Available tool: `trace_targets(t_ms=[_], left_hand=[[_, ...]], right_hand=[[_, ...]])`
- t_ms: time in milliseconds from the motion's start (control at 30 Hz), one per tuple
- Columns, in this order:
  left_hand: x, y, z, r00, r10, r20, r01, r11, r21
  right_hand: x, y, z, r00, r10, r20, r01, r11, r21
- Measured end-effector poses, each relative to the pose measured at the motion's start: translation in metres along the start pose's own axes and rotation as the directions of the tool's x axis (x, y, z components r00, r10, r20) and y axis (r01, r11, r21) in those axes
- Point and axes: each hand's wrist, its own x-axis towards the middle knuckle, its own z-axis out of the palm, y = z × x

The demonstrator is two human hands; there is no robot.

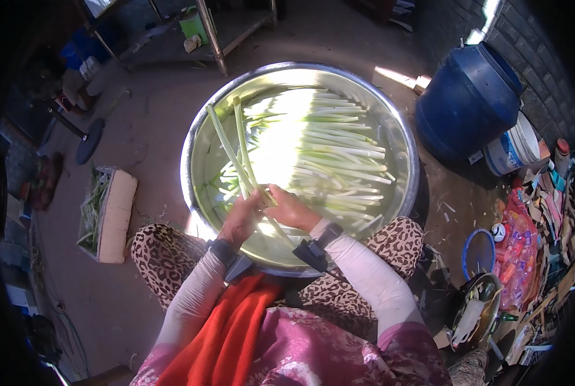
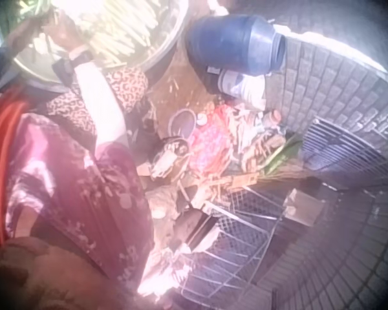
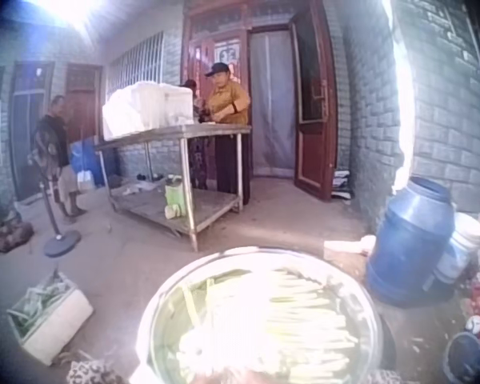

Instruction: The person sorts through green onions in a basin of water by hand, picking up individual stalks. They gather a bundle of green onions and hold them while using the other hand to pull remaining stalks from the water and add them to the bundle.

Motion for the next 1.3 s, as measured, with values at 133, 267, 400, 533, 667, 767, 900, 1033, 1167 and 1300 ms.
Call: trace_targets(t_ms=[133, 267, 400, 533, 667, 767, 900, 1033, 1167, 1300], left_hand=[[-0.005, 0.004, 0.005, 0.998, 0.011, -0.057, -0.009, 0.999, 0.040], [0.002, 0.007, 0.003, 0.997, 0.033, -0.076, -0.034, 0.999, -0.014], [0.006, 0.006, -0.005, 0.985, 0.025, -0.171, -0.038, 0.997, -0.072], [0.008, 0.003, -0.012, 0.996, 0.019, -0.082, -0.029, 0.992, -0.120], [0.006, 0.005, -0.013, 0.999, -0.016, -0.049, 0.005, 0.976, -0.218], [0.000, 0.014, -0.003, 0.991, -0.024, -0.129, -0.010, 0.967, -0.255], [-0.005, 0.018, -0.006, 0.998, -0.049, -0.024, 0.035, 0.913, -0.406], [-0.011, 0.034, 0.005, 1.000, -0.004, -0.028, -0.005, 0.952, -0.306], [-0.004, 0.043, 0.000, 0.999, 0.043, -0.013, -0.045, 0.898, -0.437], [-0.005, 0.045, 0.001, 0.997, 0.047, -0.064, -0.072, 0.868, -0.491]], right_hand=[[0.002, 0.001, 0.003, 0.999, 0.037, -0.031, -0.040, 0.995, -0.088], [0.000, -0.005, -0.003, 0.986, -0.059, -0.154, 0.049, 0.996, -0.068], [-0.001, -0.016, -0.010, 0.985, -0.093, -0.145, 0.100, 0.994, 0.037], [-0.003, -0.008, -0.008, 0.989, -0.111, -0.102, 0.121, 0.987, 0.105], [-0.004, 0.006, -0.006, 0.998, -0.025, 0.061, 0.013, 0.982, 0.187], [-0.004, 0.012, -0.008, 0.991, 0.011, 0.134, -0.029, 0.991, 0.133], [-0.004, 0.000, -0.009, 0.960, 0.055, 0.275, -0.111, 0.974, 0.195], [-0.004, -0.005, -0.017, 0.948, 0.019, 0.318, -0.062, 0.990, 0.125], [-0.008, -0.003, -0.030, 0.922, 0.054, 0.383, -0.148, 0.964, 0.220], [-0.014, -0.009, -0.045, 0.937, 0.013, 0.348, -0.115, 0.955, 0.273]])
